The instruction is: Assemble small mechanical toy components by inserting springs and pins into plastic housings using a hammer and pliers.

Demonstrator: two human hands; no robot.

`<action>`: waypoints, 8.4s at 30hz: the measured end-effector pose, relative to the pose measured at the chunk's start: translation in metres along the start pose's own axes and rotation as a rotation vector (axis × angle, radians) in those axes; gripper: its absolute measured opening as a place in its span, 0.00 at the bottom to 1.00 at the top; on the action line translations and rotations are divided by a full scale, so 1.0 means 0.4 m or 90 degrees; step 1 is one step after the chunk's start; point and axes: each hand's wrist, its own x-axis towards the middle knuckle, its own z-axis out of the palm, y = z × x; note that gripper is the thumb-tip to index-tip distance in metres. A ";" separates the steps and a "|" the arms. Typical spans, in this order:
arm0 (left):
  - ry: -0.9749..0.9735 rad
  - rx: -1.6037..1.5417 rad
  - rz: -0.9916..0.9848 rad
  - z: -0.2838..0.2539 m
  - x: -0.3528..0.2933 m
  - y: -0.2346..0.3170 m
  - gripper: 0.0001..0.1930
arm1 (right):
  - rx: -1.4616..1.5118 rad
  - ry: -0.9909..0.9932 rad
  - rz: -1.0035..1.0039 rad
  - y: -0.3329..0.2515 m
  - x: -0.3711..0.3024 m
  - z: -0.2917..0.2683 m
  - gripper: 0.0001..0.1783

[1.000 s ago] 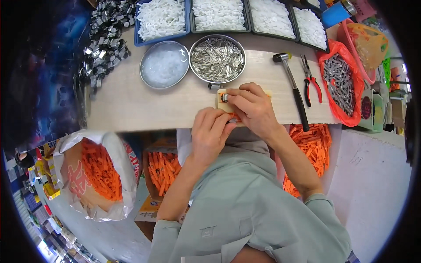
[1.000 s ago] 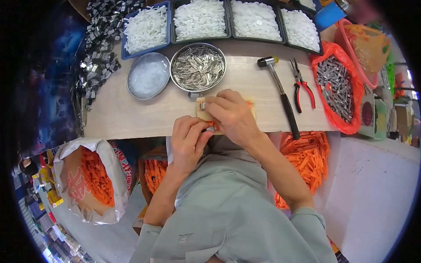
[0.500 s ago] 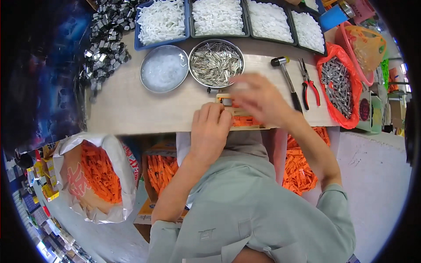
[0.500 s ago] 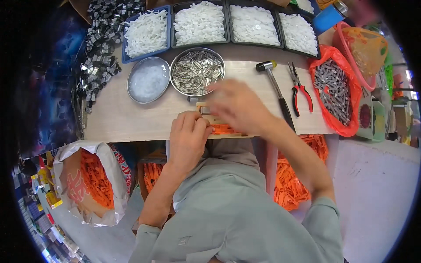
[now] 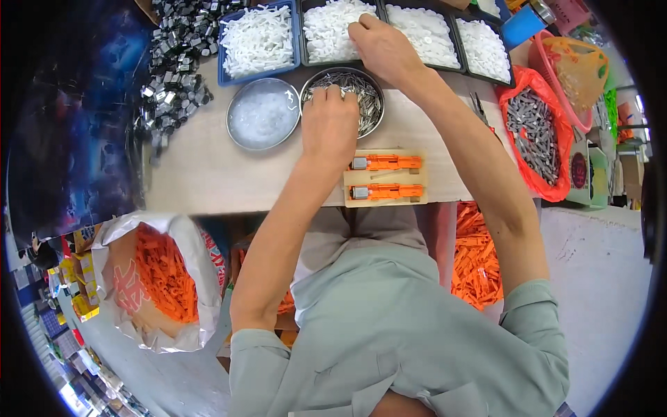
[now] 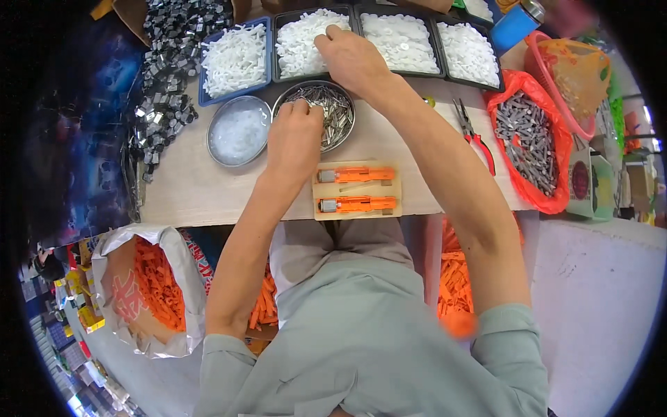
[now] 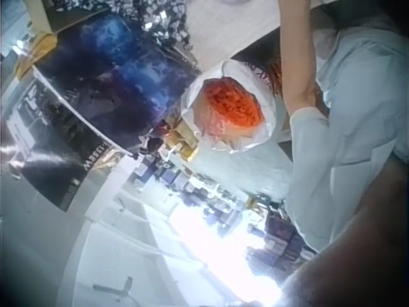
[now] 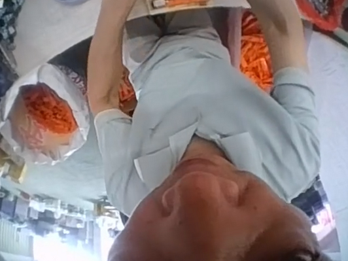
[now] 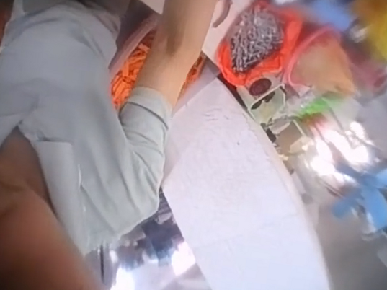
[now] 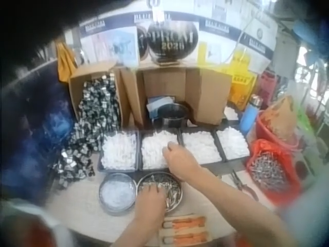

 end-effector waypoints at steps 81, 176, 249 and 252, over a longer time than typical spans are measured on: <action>0.113 -0.325 0.062 -0.037 -0.240 0.087 0.15 | 0.300 -0.009 0.062 -0.237 -0.392 -0.175 0.12; 0.179 -0.437 -0.297 -0.035 -0.261 0.078 0.09 | 0.307 0.012 0.116 -0.309 -0.491 -0.242 0.15; -0.035 -1.124 -0.547 -0.133 -0.226 0.184 0.07 | 0.797 0.039 0.596 -0.370 -0.451 -0.263 0.04; -0.057 -1.095 -0.544 -0.140 -0.233 0.191 0.10 | 0.826 0.055 0.610 -0.376 -0.454 -0.268 0.03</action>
